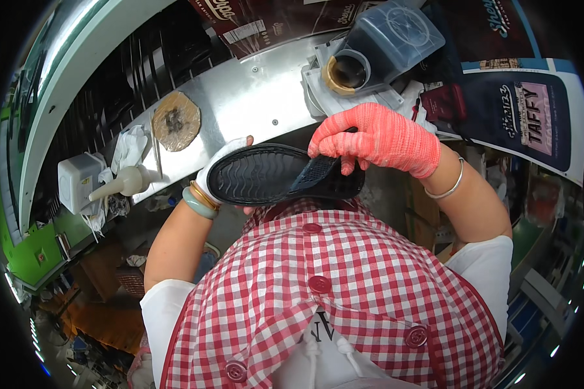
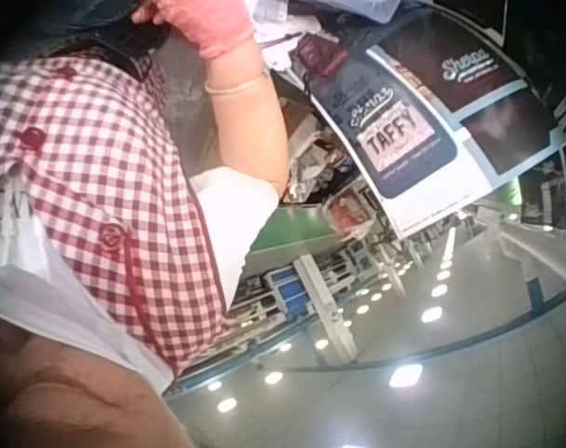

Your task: The person picks up black shoes from yellow crates and scrubs the soles with a blue brush. They repeatedly dip the brush into a container of liquid and scrub the shoe soles at a workstation, handling the shoes one at a time.

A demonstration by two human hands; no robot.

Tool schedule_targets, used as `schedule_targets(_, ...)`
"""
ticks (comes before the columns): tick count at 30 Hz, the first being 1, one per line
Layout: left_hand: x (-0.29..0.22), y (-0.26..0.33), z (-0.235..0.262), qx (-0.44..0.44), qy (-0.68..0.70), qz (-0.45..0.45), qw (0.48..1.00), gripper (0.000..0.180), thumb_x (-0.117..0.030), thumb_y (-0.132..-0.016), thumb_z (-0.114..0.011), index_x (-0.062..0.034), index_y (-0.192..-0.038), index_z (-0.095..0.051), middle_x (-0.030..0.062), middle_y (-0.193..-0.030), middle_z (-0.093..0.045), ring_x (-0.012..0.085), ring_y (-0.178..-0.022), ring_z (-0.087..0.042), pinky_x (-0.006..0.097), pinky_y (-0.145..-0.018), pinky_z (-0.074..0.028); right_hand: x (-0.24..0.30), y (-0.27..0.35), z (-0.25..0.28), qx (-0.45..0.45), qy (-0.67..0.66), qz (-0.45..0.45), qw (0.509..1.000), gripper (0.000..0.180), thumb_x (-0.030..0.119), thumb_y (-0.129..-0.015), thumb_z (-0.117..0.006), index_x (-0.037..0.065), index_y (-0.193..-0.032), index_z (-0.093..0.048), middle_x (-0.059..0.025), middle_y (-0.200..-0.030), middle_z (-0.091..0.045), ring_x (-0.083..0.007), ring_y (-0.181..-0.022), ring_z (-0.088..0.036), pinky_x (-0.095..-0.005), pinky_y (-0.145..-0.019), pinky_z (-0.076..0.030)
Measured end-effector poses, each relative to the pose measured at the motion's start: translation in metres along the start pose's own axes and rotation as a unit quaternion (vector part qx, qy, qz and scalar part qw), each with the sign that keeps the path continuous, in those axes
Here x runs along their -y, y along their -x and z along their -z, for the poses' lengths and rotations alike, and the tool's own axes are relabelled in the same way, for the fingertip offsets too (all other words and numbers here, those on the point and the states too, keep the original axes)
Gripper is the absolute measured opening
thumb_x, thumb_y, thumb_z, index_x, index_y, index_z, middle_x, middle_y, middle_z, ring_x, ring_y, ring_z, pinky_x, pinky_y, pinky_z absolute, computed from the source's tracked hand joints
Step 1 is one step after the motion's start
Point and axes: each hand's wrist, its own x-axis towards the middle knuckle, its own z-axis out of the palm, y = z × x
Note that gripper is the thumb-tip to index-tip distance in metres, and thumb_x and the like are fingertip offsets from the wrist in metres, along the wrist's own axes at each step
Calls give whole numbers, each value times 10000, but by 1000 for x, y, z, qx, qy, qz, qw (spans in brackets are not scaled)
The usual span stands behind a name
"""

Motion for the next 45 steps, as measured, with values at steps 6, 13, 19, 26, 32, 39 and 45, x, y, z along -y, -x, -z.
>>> schedule_targets(6, 0, 6, -17, 15, -3, 18, 1000, 686, -504, -889, -389, 109, -1185, -472, 304, -902, -615, 391, -493, -605, 449, -339, -494, -11, 15, 9, -24, 0, -21, 999, 261, 269, -828, -581, 55, -939, -683, -6, -813, -656, -77, -595, -590, -191, -518, -422)
schedule_targets(13, 3, 6, -14, 104, -55, -72, 991, 611, -508, -904, -391, 19, -1191, -506, 263, -1013, -604, 329, -514, -620, 343, -345, -500, -12, 30, 12, -154, -75, 24, 985, 242, 241, -830, -606, 42, -953, -671, -6, -748, -634, -56, -583, -572, -174, -505, -405)
schedule_targets(19, 19, 2, -57, 95, -35, -258, 961, 684, -566, -878, -353, -19, -1282, -424, 242, -1019, -602, 338, -523, -604, 363, -414, -500, 7, 16, -27, -236, -173, 141, 946, 193, 171, -841, -646, 66, -1000, -665, 11, -755, -636, -25, -640, -572, -145, -549, -421)
schedule_targets(26, 20, 5, -79, 81, -29, -405, 910, 622, -541, -902, -338, -55, -1277, -445, 161, -1133, -579, 284, -898, -624, 416, -705, -551, -1, -1, -66, -197, 83, 389, 896, 202, 84, -808, -661, -4, -990, -653, -134, -865, -659, -224, -795, -657, -291, -700, -515)
schedule_targets(32, 41, 29, -87, 84, -92, -502, 856, 698, -409, -802, -612, 5, -1314, -379, 159, -1249, -502, 287, -1007, -593, 433, -900, -490, 22, 28, -34, -331, -244, 382, 828, 196, 158, -892, -604, 11, -1019, -630, -43, -876, -647, -77, -635, -583, -181, -557, -462)
schedule_targets(39, 54, 50, -116, 93, -237, -633, 731, 863, -307, -709, -772, -64, -1383, -291, 122, -1337, -418, 284, -1167, -493, 432, -971, -430, 19, 42, -27, -364, -360, 391, 765, 248, 230, -901, -590, 10, -1016, -599, -44, -787, -621, -87, -570, -559, -182, -505, -425)
schedule_targets(45, 63, 62, -131, -176, -507, -732, 420, 872, -252, -744, -743, -21, -1380, -194, 113, -1344, -384, 222, -1167, -471, 362, -1034, -344, 4, 36, -16, -314, -371, 380, 787, 233, 232, -929, -537, 17, -1003, -591, -32, -720, -592, -72, -565, -515, -180, -518, -390)
